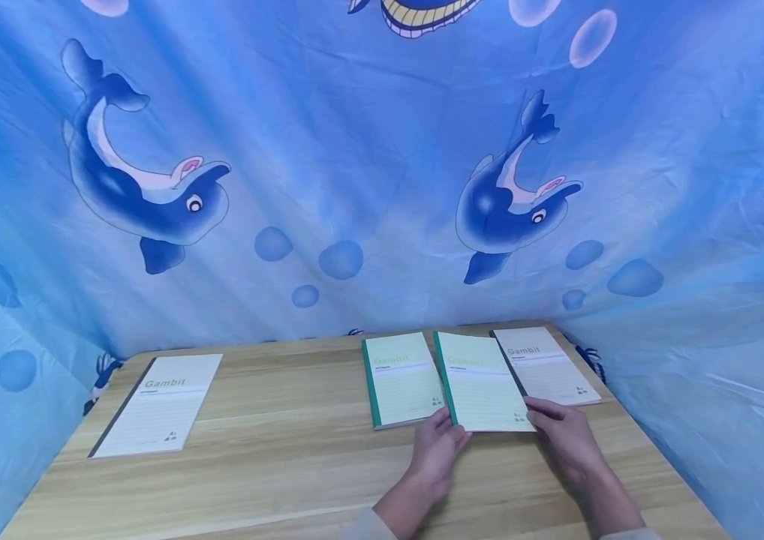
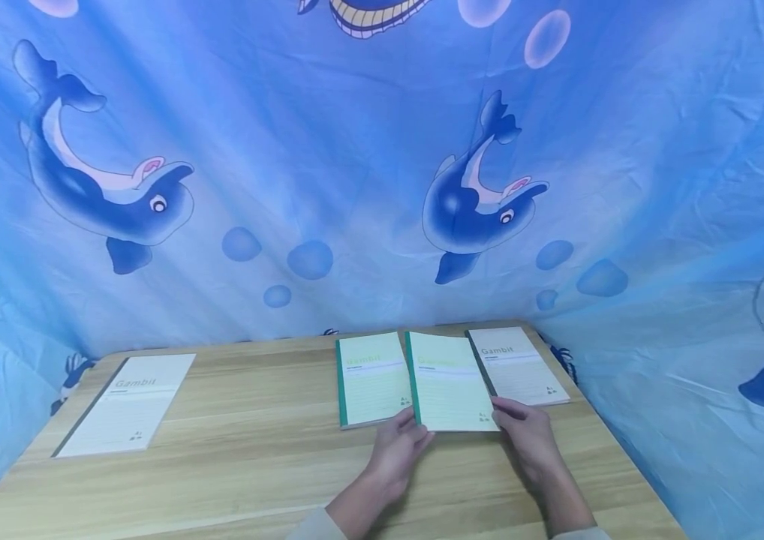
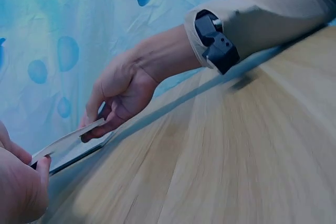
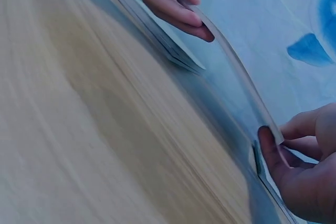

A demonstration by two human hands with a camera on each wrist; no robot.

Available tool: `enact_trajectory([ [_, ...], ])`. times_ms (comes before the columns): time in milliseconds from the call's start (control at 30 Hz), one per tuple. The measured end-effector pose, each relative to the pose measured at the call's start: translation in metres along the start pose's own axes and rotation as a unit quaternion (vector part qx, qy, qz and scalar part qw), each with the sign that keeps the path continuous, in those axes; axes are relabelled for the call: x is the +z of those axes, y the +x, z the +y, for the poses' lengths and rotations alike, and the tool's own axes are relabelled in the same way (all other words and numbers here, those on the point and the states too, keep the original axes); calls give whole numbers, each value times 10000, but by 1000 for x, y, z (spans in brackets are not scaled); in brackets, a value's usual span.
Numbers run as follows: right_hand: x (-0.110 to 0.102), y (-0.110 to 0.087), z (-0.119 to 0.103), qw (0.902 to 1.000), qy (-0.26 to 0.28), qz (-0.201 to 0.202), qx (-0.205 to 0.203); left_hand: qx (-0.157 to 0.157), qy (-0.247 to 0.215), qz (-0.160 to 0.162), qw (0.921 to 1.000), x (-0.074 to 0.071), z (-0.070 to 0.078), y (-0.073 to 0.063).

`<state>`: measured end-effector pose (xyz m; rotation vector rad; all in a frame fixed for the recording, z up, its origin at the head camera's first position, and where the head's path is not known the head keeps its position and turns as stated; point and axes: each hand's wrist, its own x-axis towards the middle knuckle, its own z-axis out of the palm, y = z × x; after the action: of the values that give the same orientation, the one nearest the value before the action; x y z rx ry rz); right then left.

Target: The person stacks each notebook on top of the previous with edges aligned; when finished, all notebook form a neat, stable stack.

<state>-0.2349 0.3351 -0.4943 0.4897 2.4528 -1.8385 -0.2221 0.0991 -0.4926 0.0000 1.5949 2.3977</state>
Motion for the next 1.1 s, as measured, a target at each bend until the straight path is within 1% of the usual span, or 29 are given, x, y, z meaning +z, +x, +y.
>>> enact_trajectory([
  [100,9,1,-4,9998,-3,-10,-179,123,220,-21,9997,-8,4,-1],
  [233,20,2,-9,9993,7,-49,-372,328,771,140,9964,-17,12,-3],
  [400,36,5,-15,9982,69,-60,-597,613,1508,457,9856,-28,21,-1],
  [467,43,8,-19,9974,120,-67,-706,737,1677,632,9810,-33,24,0],
  [600,59,17,-28,9966,181,-148,-792,885,1912,1052,9719,-47,30,4],
  [733,76,24,-35,9959,182,-186,-864,931,2205,1331,9618,-63,36,7],
  [900,94,29,-39,9947,220,-273,-968,932,2508,1481,9521,-79,41,6],
  [1033,106,29,-43,9935,280,-372,-1039,937,2618,1609,9470,-90,42,3],
  [1100,110,29,-43,9933,291,-352,-1063,917,2686,1584,9457,-96,42,2],
])
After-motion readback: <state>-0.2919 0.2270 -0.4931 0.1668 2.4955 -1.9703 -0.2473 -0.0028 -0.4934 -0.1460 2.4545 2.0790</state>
